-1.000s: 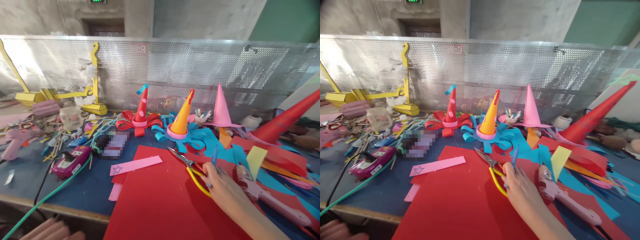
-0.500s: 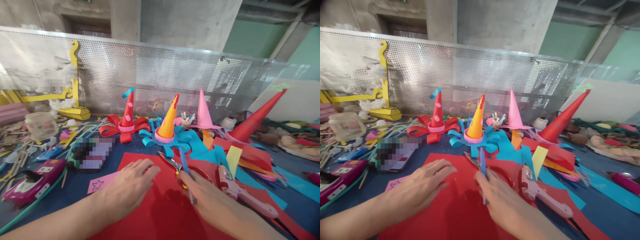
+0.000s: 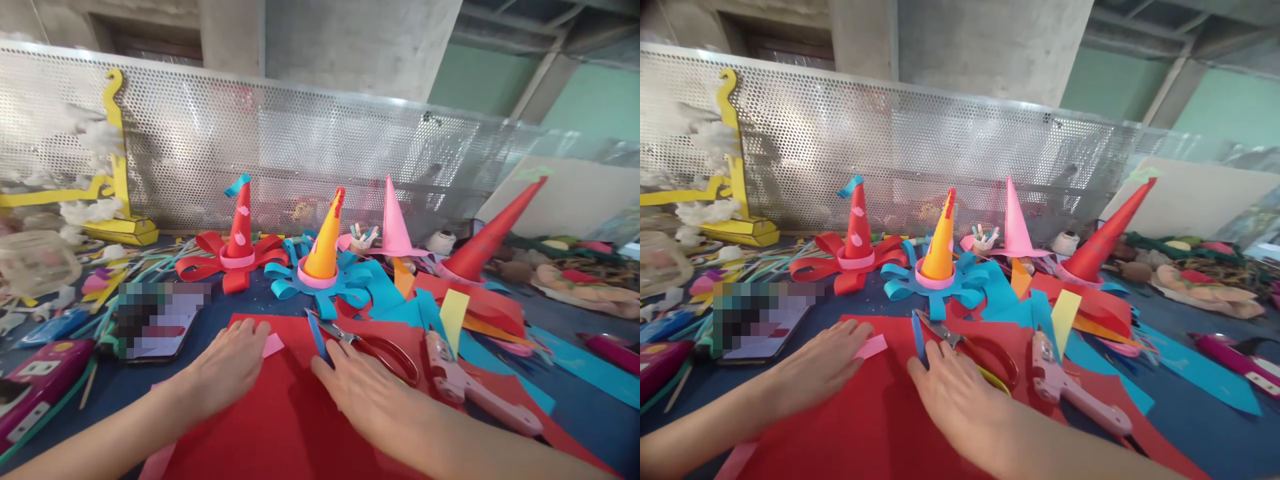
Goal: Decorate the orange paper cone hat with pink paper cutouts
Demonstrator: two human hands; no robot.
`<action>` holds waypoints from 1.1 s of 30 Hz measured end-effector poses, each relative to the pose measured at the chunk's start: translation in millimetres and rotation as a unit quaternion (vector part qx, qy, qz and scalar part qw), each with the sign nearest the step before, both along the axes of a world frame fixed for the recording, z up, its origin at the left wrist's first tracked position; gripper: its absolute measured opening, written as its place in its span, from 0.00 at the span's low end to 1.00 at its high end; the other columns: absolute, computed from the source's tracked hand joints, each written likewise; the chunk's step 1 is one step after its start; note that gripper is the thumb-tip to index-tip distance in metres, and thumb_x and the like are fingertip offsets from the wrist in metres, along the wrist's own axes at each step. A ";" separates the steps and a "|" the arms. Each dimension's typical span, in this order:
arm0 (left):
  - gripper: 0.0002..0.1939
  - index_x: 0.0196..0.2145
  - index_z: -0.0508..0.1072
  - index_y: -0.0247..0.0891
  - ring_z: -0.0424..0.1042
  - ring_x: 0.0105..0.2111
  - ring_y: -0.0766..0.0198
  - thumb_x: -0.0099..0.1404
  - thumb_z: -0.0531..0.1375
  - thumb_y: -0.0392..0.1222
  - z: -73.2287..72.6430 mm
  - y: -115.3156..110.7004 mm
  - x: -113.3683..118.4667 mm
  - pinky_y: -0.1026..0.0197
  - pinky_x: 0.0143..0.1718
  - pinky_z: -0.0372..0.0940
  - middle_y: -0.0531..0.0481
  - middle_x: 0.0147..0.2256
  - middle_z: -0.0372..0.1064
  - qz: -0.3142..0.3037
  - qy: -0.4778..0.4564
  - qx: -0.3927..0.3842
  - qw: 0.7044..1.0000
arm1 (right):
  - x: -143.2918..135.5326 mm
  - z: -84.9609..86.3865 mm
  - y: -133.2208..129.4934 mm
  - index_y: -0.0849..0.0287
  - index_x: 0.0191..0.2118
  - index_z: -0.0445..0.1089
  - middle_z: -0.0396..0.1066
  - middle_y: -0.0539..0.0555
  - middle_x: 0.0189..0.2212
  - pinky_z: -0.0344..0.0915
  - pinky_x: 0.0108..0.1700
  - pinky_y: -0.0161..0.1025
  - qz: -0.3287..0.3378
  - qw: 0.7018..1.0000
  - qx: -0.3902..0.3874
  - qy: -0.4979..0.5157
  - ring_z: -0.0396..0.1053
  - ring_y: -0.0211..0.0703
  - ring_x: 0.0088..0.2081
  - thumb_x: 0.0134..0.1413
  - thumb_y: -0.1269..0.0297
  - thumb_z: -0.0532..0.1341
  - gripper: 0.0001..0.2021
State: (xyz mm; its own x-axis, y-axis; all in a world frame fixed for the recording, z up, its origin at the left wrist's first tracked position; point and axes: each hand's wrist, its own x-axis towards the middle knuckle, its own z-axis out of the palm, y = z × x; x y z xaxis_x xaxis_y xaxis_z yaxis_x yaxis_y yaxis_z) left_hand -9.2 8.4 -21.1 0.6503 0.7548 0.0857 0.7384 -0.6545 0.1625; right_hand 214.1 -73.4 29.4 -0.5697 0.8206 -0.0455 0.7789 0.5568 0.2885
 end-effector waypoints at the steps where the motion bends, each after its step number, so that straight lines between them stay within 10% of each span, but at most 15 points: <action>1: 0.16 0.44 0.69 0.34 0.73 0.42 0.51 0.63 0.46 0.32 0.7 0.8 -0.1 0.51 0.43 0.67 0.38 0.41 0.72 0.003 0.003 0.003 1.000 | 1.7 -1.3 -0.6 0.62 0.46 0.71 0.76 0.64 0.38 0.73 0.29 0.41 0.004 1.000 0.008 0.017 0.76 0.55 0.36 0.39 0.84 0.56 0.24; 8: 0.15 0.38 0.71 0.36 0.75 0.36 0.57 0.66 0.45 0.30 21.5 0.2 3.4 0.58 0.37 0.67 0.42 0.36 0.74 0.039 0.019 0.010 0.999 | 11.6 -24.9 8.3 0.56 0.45 0.68 0.72 0.59 0.40 0.70 0.36 0.39 0.000 0.996 0.027 0.090 0.72 0.52 0.42 0.46 0.84 0.56 0.22; 14: 0.17 0.41 0.72 0.38 0.71 0.43 0.61 0.68 0.47 0.27 16.8 -12.7 -0.1 0.55 0.46 0.63 0.46 0.42 0.74 -0.117 -0.179 0.214 0.953 | 16.0 -27.9 11.4 0.54 0.52 0.66 0.71 0.60 0.45 0.69 0.43 0.48 -0.091 0.975 -0.034 0.201 0.70 0.57 0.47 0.50 0.82 0.54 0.24; 18: 0.15 0.46 0.72 0.39 0.69 0.47 0.63 0.70 0.49 0.28 18.8 -26.1 3.5 0.51 0.58 0.52 0.49 0.44 0.75 -0.189 -0.229 0.291 0.909 | 5.6 -13.2 3.4 0.55 0.49 0.63 0.71 0.54 0.35 0.70 0.38 0.42 -0.189 0.807 -0.160 0.536 0.72 0.45 0.35 0.66 0.59 0.49 0.12; 23: 0.12 0.43 0.74 0.35 0.71 0.46 0.64 0.71 0.52 0.31 21.6 -28.1 9.5 0.54 0.61 0.50 0.48 0.43 0.77 -0.240 -0.259 0.348 0.868 | -17.3 -10.8 1.9 0.58 0.42 0.65 0.66 0.49 0.32 0.66 0.31 0.34 -0.153 0.570 -0.354 0.725 0.66 0.38 0.32 0.52 0.50 0.66 0.19; 33: 0.14 0.45 0.73 0.36 0.70 0.48 0.59 0.66 0.54 0.26 23.7 -31.8 1.8 0.50 0.59 0.56 0.44 0.42 0.76 -0.237 -0.308 0.401 0.829 | -16.9 -14.5 11.0 0.59 0.32 0.66 0.63 0.44 0.24 0.57 0.25 0.32 -0.130 0.534 -0.304 0.778 0.62 0.31 0.22 0.50 0.53 0.69 0.16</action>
State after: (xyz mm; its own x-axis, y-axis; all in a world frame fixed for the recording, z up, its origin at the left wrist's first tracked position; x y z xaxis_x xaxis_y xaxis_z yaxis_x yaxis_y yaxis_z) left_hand -7.4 -23.4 2.6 0.5036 -0.0339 0.8633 0.3058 -0.9276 -0.2148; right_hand 197.1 -62.5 14.9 -0.1758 0.9843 0.0139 -0.1129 -0.0061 -0.9936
